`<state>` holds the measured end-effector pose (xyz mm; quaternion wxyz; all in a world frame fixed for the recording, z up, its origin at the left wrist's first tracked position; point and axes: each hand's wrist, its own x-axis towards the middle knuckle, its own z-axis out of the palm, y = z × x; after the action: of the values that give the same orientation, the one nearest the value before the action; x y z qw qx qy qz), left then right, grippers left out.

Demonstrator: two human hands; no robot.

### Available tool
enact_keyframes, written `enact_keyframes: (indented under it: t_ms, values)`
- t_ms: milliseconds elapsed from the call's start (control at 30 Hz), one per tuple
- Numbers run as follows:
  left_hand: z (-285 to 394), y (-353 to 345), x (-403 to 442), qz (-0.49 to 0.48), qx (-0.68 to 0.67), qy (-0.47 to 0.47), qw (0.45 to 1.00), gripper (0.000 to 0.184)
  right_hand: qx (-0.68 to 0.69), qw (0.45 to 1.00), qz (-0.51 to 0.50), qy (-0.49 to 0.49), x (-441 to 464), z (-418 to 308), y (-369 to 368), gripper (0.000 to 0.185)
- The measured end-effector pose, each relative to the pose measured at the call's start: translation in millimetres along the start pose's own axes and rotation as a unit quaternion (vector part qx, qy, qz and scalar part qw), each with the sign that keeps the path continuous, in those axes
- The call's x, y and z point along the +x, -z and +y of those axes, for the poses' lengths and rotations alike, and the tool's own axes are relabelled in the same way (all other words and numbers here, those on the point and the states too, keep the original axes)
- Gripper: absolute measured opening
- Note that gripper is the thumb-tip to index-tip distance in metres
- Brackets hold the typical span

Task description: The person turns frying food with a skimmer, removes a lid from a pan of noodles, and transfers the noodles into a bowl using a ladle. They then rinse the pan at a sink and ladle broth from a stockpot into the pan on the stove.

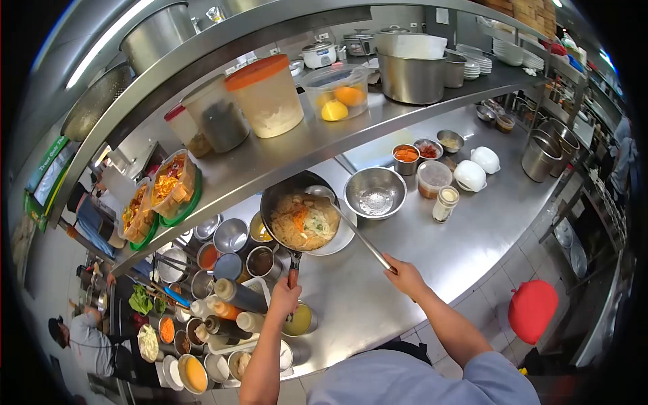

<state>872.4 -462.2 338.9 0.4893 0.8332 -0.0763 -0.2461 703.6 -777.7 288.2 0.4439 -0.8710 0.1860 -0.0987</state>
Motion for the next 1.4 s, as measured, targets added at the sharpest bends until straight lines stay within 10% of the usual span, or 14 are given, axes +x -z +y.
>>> enact_keyframes:
  t_ms: [1400]
  values:
    - [23.5,-18.4,16.5,0.131,0.395,-0.071,0.907,0.028,-0.001,0.998,-0.066,-0.023,8.0,52.5,36.3,0.055]
